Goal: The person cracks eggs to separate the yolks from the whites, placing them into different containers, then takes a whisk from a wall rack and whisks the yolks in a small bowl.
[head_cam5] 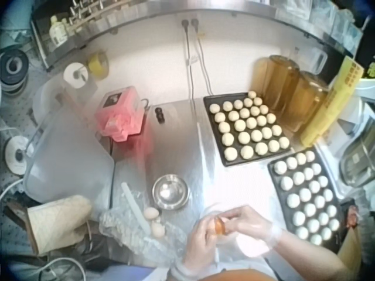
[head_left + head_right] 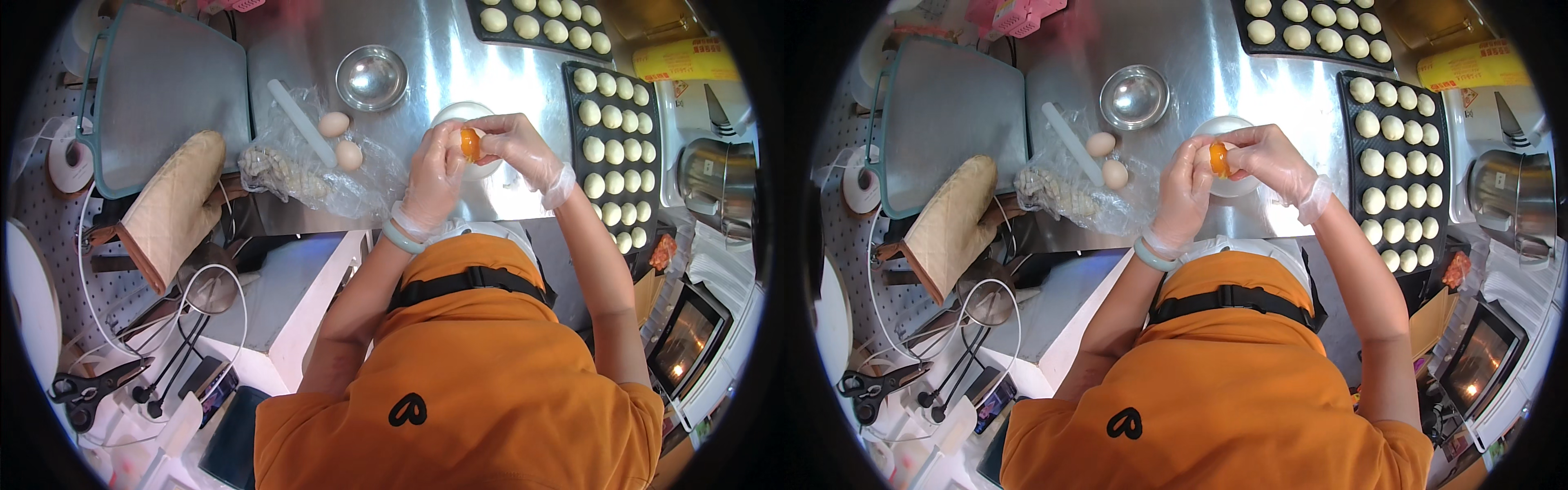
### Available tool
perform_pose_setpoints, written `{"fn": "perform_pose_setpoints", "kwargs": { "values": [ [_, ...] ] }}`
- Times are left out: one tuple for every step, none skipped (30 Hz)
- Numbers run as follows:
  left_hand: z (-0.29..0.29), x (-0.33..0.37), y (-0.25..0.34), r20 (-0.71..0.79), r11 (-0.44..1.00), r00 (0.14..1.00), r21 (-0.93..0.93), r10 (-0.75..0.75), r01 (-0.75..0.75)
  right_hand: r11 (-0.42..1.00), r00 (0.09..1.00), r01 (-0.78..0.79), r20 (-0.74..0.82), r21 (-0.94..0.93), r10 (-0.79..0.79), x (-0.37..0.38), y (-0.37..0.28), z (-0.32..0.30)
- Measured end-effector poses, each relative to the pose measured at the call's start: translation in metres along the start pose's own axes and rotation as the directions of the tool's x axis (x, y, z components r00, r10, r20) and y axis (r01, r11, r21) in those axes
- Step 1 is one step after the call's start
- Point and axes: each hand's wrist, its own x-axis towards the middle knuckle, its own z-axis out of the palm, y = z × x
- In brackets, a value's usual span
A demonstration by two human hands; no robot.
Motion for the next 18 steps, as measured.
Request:
{"fn": "perform_pose_setpoints", "kwargs": {
  "values": [
    [-0.002, 0.000, 0.000, 0.022, 0.998, 0.999, -0.047, -0.028, 0.029, 1.000, 1.000, -0.003, 0.010, 0.021, 0.003, -0.003, -0.003, -0.001],
    [-0.003, 0.000, -0.001, 0.039, 0.990, 0.997, -0.118, -0.073, 0.077, 0.999, 1.000, -0.007, 0.021, 0.042, 0.006, -0.005, -0.005, -0.002],
    [-0.003, 0.000, -0.003, 0.059, 0.974, 0.992, -0.187, -0.115, 0.125, 0.998, 1.000, -0.017, 0.026, 0.065, 0.015, -0.004, -0.003, -0.004],
    [-0.003, 0.000, -0.003, 0.084, 0.951, 0.984, -0.256, -0.156, 0.173, 0.996, 0.999, -0.028, 0.028, 0.089, 0.026, -0.003, 0.002, -0.006],
    [-0.003, 0.000, -0.003, 0.103, 0.936, 0.978, -0.286, -0.182, 0.204, 0.993, 0.999, -0.039, 0.031, 0.113, 0.036, -0.003, 0.004, -0.008],
    [-0.003, 0.001, -0.003, 0.122, 0.919, 0.971, -0.315, -0.207, 0.235, 0.992, 0.999, -0.033, 0.031, 0.125, 0.030, -0.004, 0.004, -0.010],
    [-0.004, 0.001, -0.003, 0.141, 0.901, 0.962, -0.341, -0.233, 0.268, 0.990, 0.999, -0.029, 0.033, 0.138, 0.024, -0.005, 0.004, -0.011],
    [-0.005, 0.001, -0.002, 0.150, 0.875, 0.956, -0.387, -0.253, 0.292, 0.988, 0.999, -0.024, 0.035, 0.151, 0.019, -0.006, 0.004, -0.011],
    [-0.005, 0.001, 0.000, 0.160, 0.846, 0.949, -0.431, -0.272, 0.315, 0.984, 1.000, -0.017, 0.028, 0.180, 0.012, -0.008, 0.002, -0.011],
    [-0.006, 0.002, 0.002, 0.171, 0.814, 0.942, -0.474, -0.290, 0.336, 0.978, 1.000, -0.009, 0.022, 0.208, 0.005, -0.010, -0.001, -0.011],
    [-0.007, 0.002, 0.004, 0.171, 0.813, 0.946, -0.483, -0.276, 0.325, 0.972, 1.000, -0.002, 0.015, 0.236, -0.002, -0.012, -0.003, -0.010],
    [-0.009, 0.003, 0.006, 0.171, 0.812, 0.950, -0.493, -0.262, 0.313, 0.968, 1.000, -0.005, 0.012, 0.249, 0.002, -0.014, -0.005, -0.011],
    [-0.010, 0.004, 0.006, 0.171, 0.811, 0.954, -0.503, -0.248, 0.300, 0.965, 1.000, -0.008, 0.008, 0.262, 0.006, -0.016, -0.007, -0.012],
    [-0.011, 0.004, 0.006, 0.162, 0.811, 0.957, -0.508, -0.242, 0.291, 0.962, 1.000, -0.011, 0.004, 0.275, 0.010, -0.017, -0.008, -0.013],
    [-0.011, 0.005, 0.005, 0.154, 0.811, 0.959, -0.513, -0.237, 0.282, 0.971, 1.000, 0.000, -0.010, 0.239, 0.002, -0.018, -0.009, -0.014],
    [-0.011, 0.006, 0.005, 0.144, 0.811, 0.962, -0.517, -0.232, 0.273, 0.979, 1.000, 0.011, -0.023, 0.203, -0.007, -0.019, -0.009, -0.014],
    [-0.012, 0.007, 0.005, 0.142, 0.802, 0.959, -0.525, -0.245, 0.283, 0.986, 0.999, 0.022, -0.036, 0.166, -0.016, -0.020, -0.009, -0.015],
    [-0.013, 0.007, 0.006, 0.141, 0.793, 0.956, -0.534, -0.258, 0.293, 0.993, 0.999, 0.023, -0.043, 0.115, -0.018, -0.021, -0.009, -0.015]
  ]
}}
